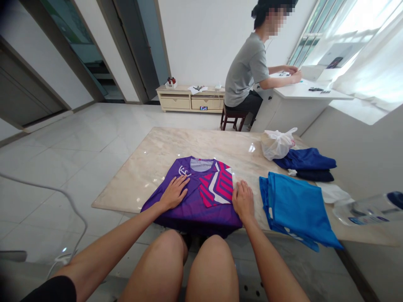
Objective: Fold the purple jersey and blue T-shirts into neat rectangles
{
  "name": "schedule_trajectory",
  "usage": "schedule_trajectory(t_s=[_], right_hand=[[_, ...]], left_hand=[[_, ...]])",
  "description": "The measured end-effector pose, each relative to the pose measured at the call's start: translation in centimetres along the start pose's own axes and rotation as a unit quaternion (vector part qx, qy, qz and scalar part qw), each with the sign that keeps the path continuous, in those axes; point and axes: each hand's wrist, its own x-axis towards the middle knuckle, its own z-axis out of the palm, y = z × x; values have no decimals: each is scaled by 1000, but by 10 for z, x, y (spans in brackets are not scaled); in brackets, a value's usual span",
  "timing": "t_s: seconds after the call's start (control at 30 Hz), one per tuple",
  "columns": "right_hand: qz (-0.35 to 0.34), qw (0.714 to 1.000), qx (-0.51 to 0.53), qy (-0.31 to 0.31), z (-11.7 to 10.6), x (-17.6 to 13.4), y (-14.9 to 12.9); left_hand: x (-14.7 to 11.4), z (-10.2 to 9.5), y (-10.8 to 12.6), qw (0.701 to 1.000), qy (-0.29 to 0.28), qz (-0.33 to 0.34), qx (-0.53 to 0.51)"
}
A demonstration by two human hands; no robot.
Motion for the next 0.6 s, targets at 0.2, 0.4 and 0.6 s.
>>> schedule_trajectory(t_s=[0.2,0.4,0.6], right_hand=[[0,1000,8,3,2,0,2],[-5,1000,-4,9,3,0,3],[-6,1000,-15,15,2,0,1]], left_hand=[[0,1,-1,1000,7,5,-2],[1,-1,1,1000,5,3,-4],[1,-3,2,1000,1,-3,0]])
